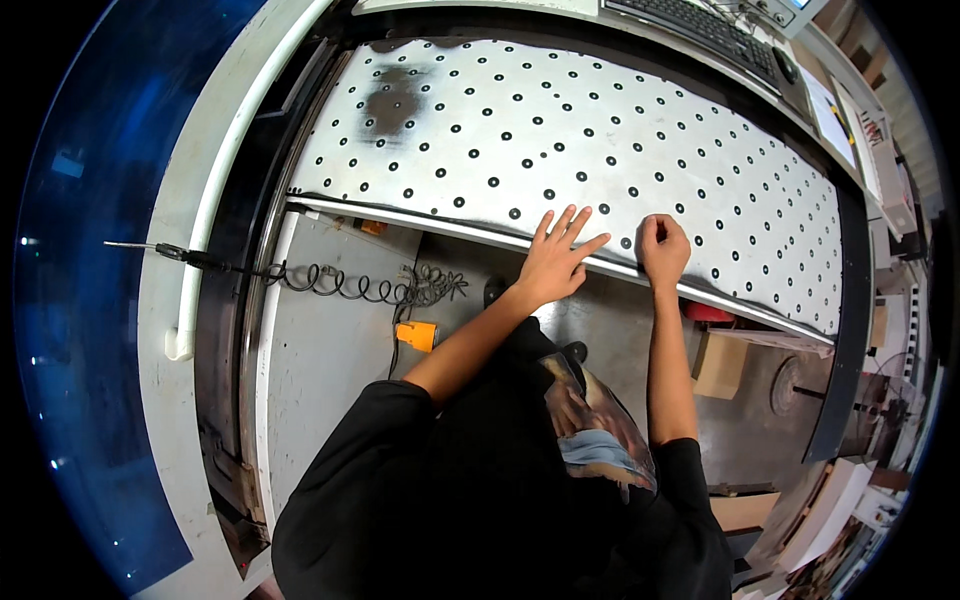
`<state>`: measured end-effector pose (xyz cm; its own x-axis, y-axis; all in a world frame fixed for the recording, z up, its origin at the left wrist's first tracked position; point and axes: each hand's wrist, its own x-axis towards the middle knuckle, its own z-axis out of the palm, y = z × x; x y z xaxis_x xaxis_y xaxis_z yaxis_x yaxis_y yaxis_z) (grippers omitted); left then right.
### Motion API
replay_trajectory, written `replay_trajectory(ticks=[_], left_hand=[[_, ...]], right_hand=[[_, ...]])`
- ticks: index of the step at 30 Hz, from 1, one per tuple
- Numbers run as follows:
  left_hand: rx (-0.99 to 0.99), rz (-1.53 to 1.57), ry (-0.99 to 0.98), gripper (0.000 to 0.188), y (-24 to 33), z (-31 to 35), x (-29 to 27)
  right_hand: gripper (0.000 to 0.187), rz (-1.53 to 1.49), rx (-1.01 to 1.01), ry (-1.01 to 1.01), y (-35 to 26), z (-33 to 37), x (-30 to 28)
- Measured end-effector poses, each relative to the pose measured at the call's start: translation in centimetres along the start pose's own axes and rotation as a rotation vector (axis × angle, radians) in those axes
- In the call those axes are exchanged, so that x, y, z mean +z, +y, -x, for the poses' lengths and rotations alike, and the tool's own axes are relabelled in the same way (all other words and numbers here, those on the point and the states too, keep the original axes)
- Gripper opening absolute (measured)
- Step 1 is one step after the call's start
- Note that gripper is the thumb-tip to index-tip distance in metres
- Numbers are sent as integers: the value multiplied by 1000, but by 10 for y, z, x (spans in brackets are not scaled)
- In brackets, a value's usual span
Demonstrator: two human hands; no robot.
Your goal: The person processes wooden boards by using a hand tool to trim edges, moving the boards across a white dotted work surface and into a large machinery unit.
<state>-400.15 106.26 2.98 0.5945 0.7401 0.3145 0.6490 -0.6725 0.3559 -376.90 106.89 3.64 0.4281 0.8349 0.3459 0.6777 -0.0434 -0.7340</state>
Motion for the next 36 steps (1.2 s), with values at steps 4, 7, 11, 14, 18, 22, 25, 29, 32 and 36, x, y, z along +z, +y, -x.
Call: replay_trajectory(ticks=[4,7,11,14,18,22,25,29,32,36], left_hand=[[1,-9,5,70,-1,0,1],[-1,-26,-2,71,-1,1,1],[-1,-29,-4,73,-1,-1,1],[0,-31,3,73,-1,0,1],[3,-22,11,72,-2,-1,1],[2,-20,6,72,-2,0,1],[3,-25,0,73,-1,0,1],[-1,-15,5,72,-2,1,2],[1,-7,0,72,-3,1,1],[-12,-8,-9,72,-2,1,3]], right_hand=[[18,-4,-18,11,3,0,3],[18,-1,-31,11,4,0,3],[18,10,-21,17,3,0,3],[18,14,-2,13,1,0,3],[18,21,-10,16,3,0,3],[18,27,-14,13,2,0,3],[18,28,-21,15,2,0,2],[18,20,-45,27,2,-1,4],[18,19,-29,19,3,-1,4],[18,11,-34,11,5,0,4]])
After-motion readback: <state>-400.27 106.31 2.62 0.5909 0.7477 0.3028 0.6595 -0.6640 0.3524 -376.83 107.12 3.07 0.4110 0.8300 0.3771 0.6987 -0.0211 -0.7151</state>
